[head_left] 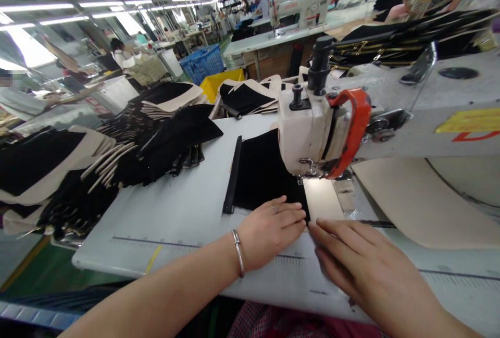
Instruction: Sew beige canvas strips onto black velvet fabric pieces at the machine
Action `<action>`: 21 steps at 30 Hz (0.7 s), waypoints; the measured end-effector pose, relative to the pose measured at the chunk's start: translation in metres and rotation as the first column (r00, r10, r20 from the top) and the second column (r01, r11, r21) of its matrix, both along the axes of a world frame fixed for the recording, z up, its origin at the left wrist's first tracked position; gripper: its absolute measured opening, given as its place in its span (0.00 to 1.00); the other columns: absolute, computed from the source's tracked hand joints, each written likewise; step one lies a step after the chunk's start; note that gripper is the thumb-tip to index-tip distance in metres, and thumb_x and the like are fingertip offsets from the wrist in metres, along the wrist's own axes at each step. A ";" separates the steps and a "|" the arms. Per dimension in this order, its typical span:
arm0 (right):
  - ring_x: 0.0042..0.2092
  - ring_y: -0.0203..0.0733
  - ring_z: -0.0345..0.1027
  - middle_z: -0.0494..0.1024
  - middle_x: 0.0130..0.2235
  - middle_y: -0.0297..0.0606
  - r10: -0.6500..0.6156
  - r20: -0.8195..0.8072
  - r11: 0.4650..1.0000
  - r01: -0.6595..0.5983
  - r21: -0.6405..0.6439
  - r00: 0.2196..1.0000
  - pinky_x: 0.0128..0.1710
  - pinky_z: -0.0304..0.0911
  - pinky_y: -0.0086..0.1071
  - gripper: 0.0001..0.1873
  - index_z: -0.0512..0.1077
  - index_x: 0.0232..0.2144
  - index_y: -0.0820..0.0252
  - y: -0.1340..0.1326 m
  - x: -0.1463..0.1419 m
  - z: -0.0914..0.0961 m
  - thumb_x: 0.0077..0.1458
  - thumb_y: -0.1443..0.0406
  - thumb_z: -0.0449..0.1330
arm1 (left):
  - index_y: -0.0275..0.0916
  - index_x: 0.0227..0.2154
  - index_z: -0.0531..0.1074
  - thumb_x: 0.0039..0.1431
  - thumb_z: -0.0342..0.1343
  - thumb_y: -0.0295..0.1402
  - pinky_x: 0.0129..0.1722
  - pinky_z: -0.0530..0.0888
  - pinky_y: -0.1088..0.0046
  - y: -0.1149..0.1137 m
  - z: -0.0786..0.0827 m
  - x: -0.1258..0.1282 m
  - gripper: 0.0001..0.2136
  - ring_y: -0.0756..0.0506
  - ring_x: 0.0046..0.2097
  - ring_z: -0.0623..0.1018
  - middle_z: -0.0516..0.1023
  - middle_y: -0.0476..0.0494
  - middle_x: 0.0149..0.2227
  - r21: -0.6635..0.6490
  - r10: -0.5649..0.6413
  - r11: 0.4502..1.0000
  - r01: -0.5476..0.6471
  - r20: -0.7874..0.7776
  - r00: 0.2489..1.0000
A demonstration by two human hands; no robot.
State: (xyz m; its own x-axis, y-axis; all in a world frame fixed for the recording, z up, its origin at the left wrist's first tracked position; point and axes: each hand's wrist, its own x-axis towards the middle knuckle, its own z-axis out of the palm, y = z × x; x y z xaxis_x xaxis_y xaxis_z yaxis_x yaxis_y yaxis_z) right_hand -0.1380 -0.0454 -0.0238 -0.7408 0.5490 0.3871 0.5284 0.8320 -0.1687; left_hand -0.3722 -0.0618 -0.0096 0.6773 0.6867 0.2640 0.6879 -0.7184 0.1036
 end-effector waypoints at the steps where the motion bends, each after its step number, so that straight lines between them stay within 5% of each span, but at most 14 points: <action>1: 0.48 0.42 0.64 0.72 0.48 0.38 0.003 -0.009 1.000 -0.003 0.005 1.000 0.49 0.62 0.42 0.18 0.67 0.53 0.60 0.001 0.000 0.000 0.60 0.65 0.55 | 0.35 0.49 0.71 0.68 0.45 0.27 0.64 0.62 0.61 0.002 0.000 -0.001 0.12 0.46 0.60 0.68 0.74 0.44 0.54 -0.001 0.000 1.000 0.000 -0.004 1.000; 21: 0.46 0.43 0.64 0.71 0.47 0.38 -0.010 -0.002 0.998 0.010 -0.063 1.000 0.48 0.62 0.43 0.21 0.64 0.55 0.58 0.001 -0.001 0.000 0.60 0.62 0.53 | 0.37 0.49 0.70 0.66 0.46 0.28 0.65 0.60 0.62 0.008 -0.005 -0.003 0.12 0.47 0.61 0.67 0.73 0.44 0.54 -0.032 0.018 0.999 -0.017 0.020 1.000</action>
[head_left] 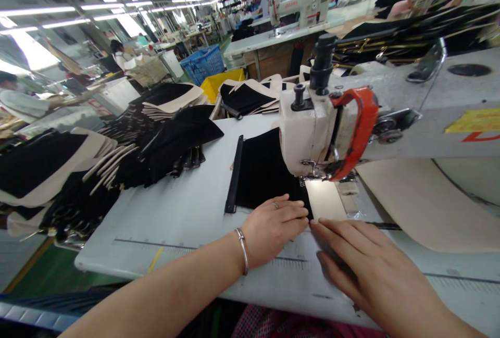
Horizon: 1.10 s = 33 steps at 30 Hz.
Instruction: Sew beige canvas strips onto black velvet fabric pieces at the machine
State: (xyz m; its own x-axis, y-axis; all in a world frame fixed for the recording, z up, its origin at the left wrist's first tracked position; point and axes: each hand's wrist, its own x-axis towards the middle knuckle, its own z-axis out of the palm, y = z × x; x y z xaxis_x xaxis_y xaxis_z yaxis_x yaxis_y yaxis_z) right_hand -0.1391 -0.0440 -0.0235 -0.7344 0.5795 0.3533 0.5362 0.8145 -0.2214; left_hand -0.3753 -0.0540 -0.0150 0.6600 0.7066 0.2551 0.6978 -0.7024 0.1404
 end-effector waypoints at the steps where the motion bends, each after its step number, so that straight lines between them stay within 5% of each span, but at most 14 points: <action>1: 0.46 0.44 0.64 0.71 0.47 0.39 0.003 -0.004 1.000 -0.003 -0.003 1.000 0.47 0.62 0.43 0.21 0.64 0.55 0.58 0.001 0.000 0.000 0.60 0.62 0.53 | 0.37 0.49 0.70 0.66 0.47 0.27 0.65 0.60 0.63 0.001 0.000 0.000 0.12 0.47 0.61 0.67 0.73 0.44 0.54 -0.003 0.007 1.000 -0.007 0.008 1.000; 16: 0.50 0.47 0.63 0.71 0.48 0.40 -0.013 0.059 1.000 0.013 -0.010 0.998 0.51 0.61 0.46 0.21 0.65 0.54 0.59 0.031 -0.010 0.004 0.59 0.60 0.54 | 0.35 0.46 0.70 0.65 0.46 0.24 0.62 0.64 0.65 0.028 0.006 -0.001 0.11 0.47 0.57 0.70 0.74 0.44 0.52 -0.004 0.030 1.000 -0.030 -0.010 1.000; 33: 0.48 0.48 0.68 0.68 0.56 0.44 -0.059 0.148 0.998 0.061 -0.012 0.987 0.44 0.64 0.44 0.26 0.62 0.58 0.58 0.056 -0.020 0.002 0.60 0.57 0.52 | 0.37 0.40 0.75 0.63 0.51 0.24 0.54 0.71 0.68 0.058 -0.001 -0.007 0.09 0.47 0.48 0.74 0.76 0.46 0.45 -0.003 0.139 0.990 -0.139 0.066 0.988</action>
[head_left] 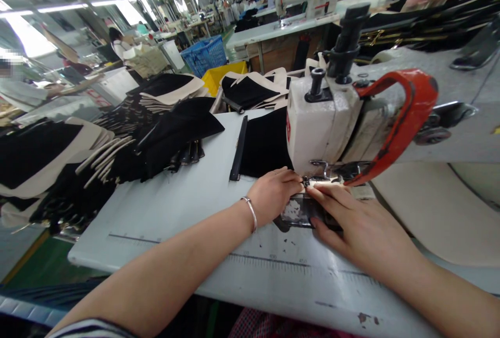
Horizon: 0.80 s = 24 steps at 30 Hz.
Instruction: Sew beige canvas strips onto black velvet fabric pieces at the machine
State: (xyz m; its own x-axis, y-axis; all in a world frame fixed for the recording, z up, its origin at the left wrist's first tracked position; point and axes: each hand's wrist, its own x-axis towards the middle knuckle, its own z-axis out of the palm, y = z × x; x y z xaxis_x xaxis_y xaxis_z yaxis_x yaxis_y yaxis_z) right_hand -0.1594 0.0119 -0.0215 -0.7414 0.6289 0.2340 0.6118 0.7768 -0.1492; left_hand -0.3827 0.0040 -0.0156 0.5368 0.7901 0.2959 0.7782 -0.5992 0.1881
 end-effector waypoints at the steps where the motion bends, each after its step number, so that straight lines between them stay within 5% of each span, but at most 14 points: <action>1: 0.48 0.48 0.67 0.68 0.57 0.44 -0.006 -0.001 1.000 0.006 0.001 1.000 0.45 0.65 0.44 0.26 0.61 0.59 0.58 0.000 0.000 -0.001 0.60 0.56 0.51 | 0.37 0.40 0.75 0.62 0.51 0.24 0.53 0.71 0.68 0.001 0.000 0.000 0.09 0.47 0.47 0.74 0.76 0.46 0.45 0.004 0.010 1.000 -0.010 -0.004 1.000; 24: 0.52 0.50 0.65 0.69 0.55 0.40 -0.005 -0.041 0.999 0.008 0.053 0.999 0.50 0.62 0.47 0.20 0.66 0.54 0.56 -0.001 -0.002 -0.009 0.61 0.58 0.50 | 0.40 0.41 0.77 0.60 0.51 0.22 0.55 0.70 0.71 -0.001 -0.004 0.003 0.12 0.48 0.50 0.75 0.77 0.46 0.47 -0.097 0.042 0.995 -0.038 0.043 0.998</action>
State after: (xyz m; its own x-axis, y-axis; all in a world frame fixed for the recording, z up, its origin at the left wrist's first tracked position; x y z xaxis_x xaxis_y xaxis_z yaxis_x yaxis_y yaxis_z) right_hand -0.1613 0.0108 -0.0307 -0.7264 0.6195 0.2976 0.6110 0.7804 -0.1329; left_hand -0.3799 0.0035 -0.0199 0.4920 0.8366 0.2408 0.7907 -0.5452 0.2785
